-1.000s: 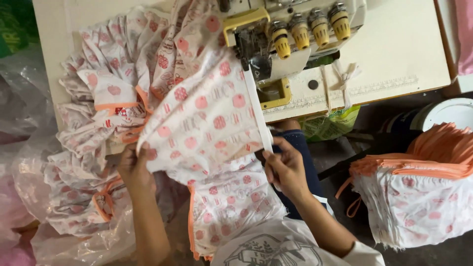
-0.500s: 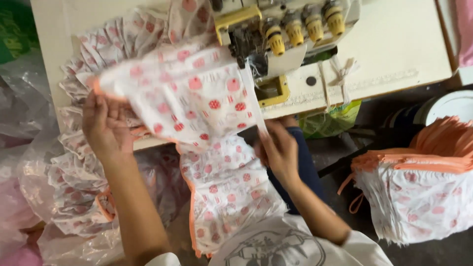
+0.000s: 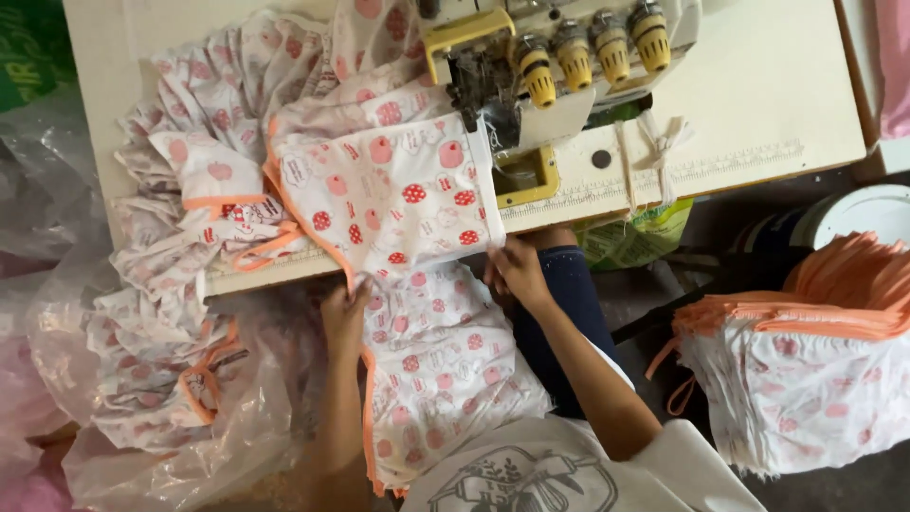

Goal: Sewing the edges of pre-cut fabric pieces using an industrial overlock machine in a factory setting.

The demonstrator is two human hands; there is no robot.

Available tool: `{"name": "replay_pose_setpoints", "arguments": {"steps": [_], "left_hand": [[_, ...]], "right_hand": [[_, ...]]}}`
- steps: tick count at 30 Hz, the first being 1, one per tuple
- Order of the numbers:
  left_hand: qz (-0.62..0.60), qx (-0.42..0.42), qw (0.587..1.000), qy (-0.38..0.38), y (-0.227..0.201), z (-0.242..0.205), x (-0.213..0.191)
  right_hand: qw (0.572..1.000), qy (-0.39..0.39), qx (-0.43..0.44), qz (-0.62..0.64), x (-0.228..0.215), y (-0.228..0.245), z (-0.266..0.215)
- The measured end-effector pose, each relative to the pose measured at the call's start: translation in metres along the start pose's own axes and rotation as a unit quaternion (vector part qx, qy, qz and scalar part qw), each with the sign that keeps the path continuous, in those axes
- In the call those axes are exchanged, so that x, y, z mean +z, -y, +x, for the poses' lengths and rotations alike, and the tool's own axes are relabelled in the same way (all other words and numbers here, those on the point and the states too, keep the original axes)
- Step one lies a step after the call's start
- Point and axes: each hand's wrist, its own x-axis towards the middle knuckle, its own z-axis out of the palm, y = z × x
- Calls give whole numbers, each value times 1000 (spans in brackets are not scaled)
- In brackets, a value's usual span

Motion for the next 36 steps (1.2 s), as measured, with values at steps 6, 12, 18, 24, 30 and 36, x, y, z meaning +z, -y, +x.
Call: {"name": "replay_pose_setpoints", "arguments": {"steps": [6, 12, 18, 24, 30, 36], "left_hand": [[-2, -25, 997, -77, -28, -63, -45], [-75, 16, 993, -91, -104, -51, -53], [-105, 68, 988, -88, -142, -14, -49], [-127, 116, 981, -93, -174, 34, -47], [-175, 152, 969, -89, -180, 96, -53], [-95, 347, 902, -239, -202, 146, -45]], "right_hand": [[994, -22, 49, 91, -11, 21, -118], [984, -67, 19, 163, 12, 109, -132], [981, -80, -45, 171, 25, 142, -102], [977, -97, -97, 163, 37, 162, -50], [979, -95, -105, 148, 46, 172, 5], [985, -132, -85, 66, 43, 155, -37]]}}
